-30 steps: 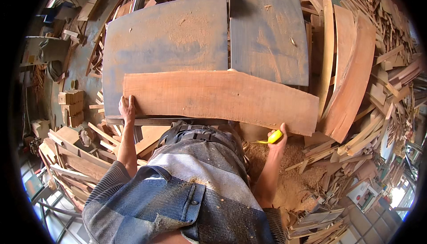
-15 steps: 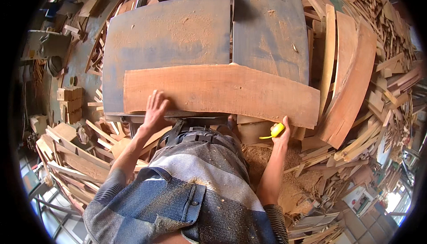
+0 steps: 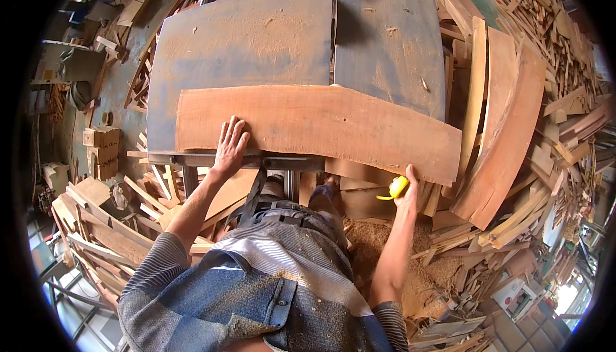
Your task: The person measures various pieces of wood on a workbench using a tape measure, picking up and setting aside several planks between measurements.
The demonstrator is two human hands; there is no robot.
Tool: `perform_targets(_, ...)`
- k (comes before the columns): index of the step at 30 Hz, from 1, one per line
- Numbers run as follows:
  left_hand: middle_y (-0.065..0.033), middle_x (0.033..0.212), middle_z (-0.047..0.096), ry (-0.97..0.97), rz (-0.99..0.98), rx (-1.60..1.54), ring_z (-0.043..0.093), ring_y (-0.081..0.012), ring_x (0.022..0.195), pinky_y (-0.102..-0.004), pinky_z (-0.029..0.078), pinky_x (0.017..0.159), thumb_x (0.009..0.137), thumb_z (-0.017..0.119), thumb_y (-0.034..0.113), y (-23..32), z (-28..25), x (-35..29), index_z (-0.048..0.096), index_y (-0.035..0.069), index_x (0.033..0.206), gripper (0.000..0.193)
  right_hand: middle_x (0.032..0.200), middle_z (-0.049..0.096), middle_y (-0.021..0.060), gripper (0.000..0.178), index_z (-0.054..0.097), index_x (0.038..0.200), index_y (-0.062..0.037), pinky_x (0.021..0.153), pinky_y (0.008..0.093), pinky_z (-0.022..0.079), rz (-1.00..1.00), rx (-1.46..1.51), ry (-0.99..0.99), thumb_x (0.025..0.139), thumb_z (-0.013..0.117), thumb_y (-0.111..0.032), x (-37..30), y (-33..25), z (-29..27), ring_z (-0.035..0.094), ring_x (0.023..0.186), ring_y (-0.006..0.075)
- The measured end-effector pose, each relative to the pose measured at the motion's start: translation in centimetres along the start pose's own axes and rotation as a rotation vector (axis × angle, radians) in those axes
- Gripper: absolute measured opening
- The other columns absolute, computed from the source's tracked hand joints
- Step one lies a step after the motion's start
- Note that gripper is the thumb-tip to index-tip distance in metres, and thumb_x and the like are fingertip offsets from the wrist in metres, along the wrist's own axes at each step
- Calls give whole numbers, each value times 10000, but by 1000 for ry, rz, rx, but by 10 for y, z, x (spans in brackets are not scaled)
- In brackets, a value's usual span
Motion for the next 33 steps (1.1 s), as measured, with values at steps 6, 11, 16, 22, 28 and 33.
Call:
perform_targets(6,-232,1471,430,139,36,85,331,-446,1458,-567,263,1204,750,817,394,-48,-25,72,544,0,1256,696,894,668,34,448,665,1097,-108,546,347,517,-35,-199,21,858,813,-458,24,-33,53,616,653,170)
perform_targets(11,-217,1453,440,150,-9,13,350,-431,1445,-550,288,1196,722,848,352,-45,-8,88,550,5,1235,687,1002,682,49,451,677,1167,-72,674,372,540,-105,-155,59,877,812,-390,39,-38,71,635,814,193)
perform_targets(16,-210,1443,448,155,-15,40,357,-427,1440,-544,301,1193,719,848,358,-48,-21,90,558,-5,1223,685,1103,669,52,464,673,1204,-66,777,397,535,-132,-161,92,881,812,-369,32,-43,85,626,941,194)
perform_targets(22,-212,1455,445,163,-14,47,338,-428,1456,-543,280,1204,728,839,361,-47,-11,94,565,-18,1245,698,1162,661,44,509,661,1240,-57,844,382,529,-171,-136,50,870,822,-368,37,-44,85,617,1019,200)
perform_targets(28,-210,1482,419,107,-30,89,314,-418,1473,-522,246,1227,807,765,466,-43,2,102,540,0,1283,703,1110,662,45,552,658,1223,-63,824,387,535,-228,-101,61,826,859,-389,48,-40,67,631,963,204)
perform_targets(33,-205,1480,419,105,-63,102,312,-415,1474,-523,242,1228,776,795,461,-46,-1,92,530,1,1297,743,1055,658,35,551,667,1191,-36,765,339,539,-226,-153,35,819,865,-391,69,-37,74,627,928,186)
Point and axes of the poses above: each hand's wrist, its own x-axis towards the middle knuckle, its own z-axis out of the palm, y = z × x, the point moved 4 cm from there along x, towards the middle knuckle
